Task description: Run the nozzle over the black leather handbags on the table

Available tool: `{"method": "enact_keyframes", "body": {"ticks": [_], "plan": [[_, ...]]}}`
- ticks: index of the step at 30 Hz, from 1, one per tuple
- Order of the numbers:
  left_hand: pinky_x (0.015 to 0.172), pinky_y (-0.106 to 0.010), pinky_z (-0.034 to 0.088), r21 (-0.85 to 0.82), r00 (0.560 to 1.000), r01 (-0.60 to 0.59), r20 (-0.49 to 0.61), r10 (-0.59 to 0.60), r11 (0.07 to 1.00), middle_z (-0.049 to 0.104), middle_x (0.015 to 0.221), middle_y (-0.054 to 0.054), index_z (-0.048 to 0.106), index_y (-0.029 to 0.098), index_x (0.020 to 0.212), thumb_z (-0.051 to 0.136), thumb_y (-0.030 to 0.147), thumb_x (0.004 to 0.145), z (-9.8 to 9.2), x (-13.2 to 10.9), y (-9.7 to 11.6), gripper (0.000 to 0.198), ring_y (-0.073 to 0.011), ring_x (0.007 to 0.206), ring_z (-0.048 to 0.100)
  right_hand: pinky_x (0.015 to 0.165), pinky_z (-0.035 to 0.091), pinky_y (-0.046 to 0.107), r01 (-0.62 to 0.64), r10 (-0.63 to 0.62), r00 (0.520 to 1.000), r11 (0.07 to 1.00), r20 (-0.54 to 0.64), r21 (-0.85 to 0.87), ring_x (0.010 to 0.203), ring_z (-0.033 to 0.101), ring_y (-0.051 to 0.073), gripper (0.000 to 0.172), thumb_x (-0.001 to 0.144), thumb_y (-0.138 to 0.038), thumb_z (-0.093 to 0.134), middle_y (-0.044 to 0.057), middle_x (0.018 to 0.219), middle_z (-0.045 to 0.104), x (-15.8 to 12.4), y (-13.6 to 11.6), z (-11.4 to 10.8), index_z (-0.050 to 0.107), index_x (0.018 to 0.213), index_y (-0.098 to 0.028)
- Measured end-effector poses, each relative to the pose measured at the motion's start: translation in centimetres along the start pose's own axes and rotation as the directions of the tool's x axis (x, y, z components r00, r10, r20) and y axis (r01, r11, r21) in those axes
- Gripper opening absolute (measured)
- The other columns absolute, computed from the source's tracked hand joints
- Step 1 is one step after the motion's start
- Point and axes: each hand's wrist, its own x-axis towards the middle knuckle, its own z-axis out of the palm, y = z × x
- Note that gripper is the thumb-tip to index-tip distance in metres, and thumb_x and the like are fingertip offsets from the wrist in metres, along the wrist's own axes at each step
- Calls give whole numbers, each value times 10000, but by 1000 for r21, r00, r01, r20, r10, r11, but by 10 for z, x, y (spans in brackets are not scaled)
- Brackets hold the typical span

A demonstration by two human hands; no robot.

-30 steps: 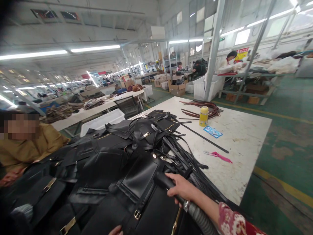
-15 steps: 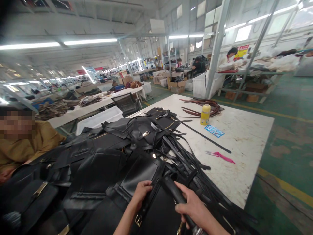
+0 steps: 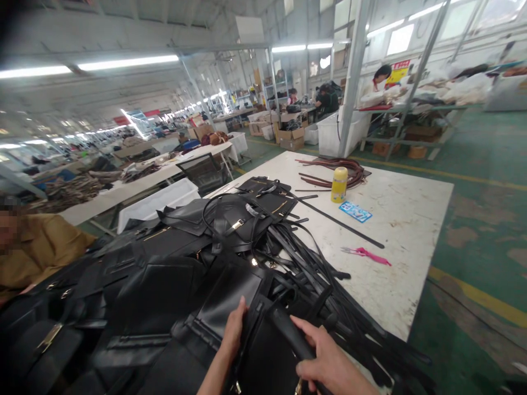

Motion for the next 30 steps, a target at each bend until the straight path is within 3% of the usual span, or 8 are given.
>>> {"method": "enact_keyframes", "body": {"ticks": [4,11,17,20,26,30], "plan": [[596,-296,423,-81,998,-19,59,24,997,589,536,-23,593,151,550,387,636,665,-7,-7,1,540,-184,569,540,313,393,142,15,-16,1000,1000,23,12,403,521,58,752,581,-60,501,-1,868,597,1,-14,5,316,1283,-258],[558,-266,419,-147,983,-60,164,84,987,608,585,-4,611,137,732,548,337,623,-19,-23,-5,236,-152,539,544,313,398,129,21,-20,999,999,36,-34,396,514,47,775,567,-49,495,-9,874,599,2,-36,20,320,1283,-285],[732,-282,404,-44,979,-195,51,197,980,609,686,-17,645,157,670,580,243,590,-22,-23,-7,134,-185,737,547,298,402,143,23,-18,994,999,105,-49,358,509,65,776,546,-47,504,-26,736,613,23,-31,35,343,1273,-263],[761,-294,387,-11,977,-211,26,211,977,610,713,-22,662,163,695,587,229,576,-23,-21,-8,155,-199,771,542,292,400,146,58,-53,995,997,88,-58,351,500,63,769,560,-63,516,-31,729,622,28,-27,39,335,1274,-284],[765,-265,391,-73,978,-183,92,189,980,622,715,-1,662,161,703,609,240,564,-24,-25,-8,168,-179,790,551,304,419,168,62,-59,995,997,78,-36,361,505,67,755,561,-75,519,-14,765,631,25,-26,45,347,1271,-264],[629,-261,422,-120,988,-94,111,108,988,628,653,6,638,148,793,576,400,622,-23,-27,-7,311,-148,617,557,326,424,174,112,-113,993,993,-42,-37,388,514,61,764,603,-121,527,-23,820,595,37,-30,35,270,1300,-298]]}}
